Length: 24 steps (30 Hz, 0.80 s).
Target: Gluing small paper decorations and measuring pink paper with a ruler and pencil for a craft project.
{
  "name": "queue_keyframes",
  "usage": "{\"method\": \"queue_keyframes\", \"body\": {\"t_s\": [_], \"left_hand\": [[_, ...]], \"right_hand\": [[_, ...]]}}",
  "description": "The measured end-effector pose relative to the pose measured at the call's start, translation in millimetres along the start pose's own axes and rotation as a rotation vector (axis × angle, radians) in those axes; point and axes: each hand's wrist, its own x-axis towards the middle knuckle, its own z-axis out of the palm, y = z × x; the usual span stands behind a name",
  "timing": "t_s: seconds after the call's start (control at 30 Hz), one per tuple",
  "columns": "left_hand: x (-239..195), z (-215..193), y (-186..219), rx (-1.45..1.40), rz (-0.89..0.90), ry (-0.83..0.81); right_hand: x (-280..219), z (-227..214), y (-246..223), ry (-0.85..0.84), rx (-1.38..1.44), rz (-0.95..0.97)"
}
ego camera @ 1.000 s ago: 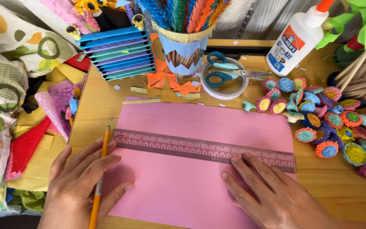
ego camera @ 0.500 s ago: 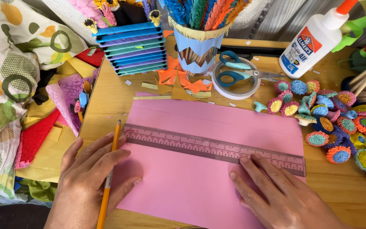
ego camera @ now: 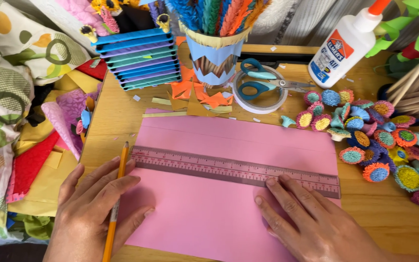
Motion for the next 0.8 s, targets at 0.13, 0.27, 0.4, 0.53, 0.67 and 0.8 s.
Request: {"method": "queue_keyframes", "body": {"t_s": [0.13,0.27,0.4,0.53,0.67,0.8], "left_hand": [[-1.4,2.5,-1.0,0.036,-0.020,-0.009],[-2.6,4.7,0.0,0.056,-0.040,0.003],[-2.6,5.5,-1.3,0.052,-0.032,0.002],[-3.0,5.6,-2.1,0.056,-0.030,-0.001],[-3.1,5.5,-1.3,0.061,-0.041,-0.002],[-3.1,4.5,-0.9,0.049,-0.042,-0.004]], "right_hand": [[-1.6,1.5,0.5,-0.020,0.012,-0.007],[0.5,-2.0,0.8,-0.011,0.030,0.000],[-1.3,-1.1,0.7,-0.019,0.035,0.004],[-0.6,-1.5,0.5,-0.017,0.034,0.005],[-3.3,0.1,0.2,-0.026,0.034,0.003],[1.9,-0.3,0.9,0.009,0.045,0.002]]}}
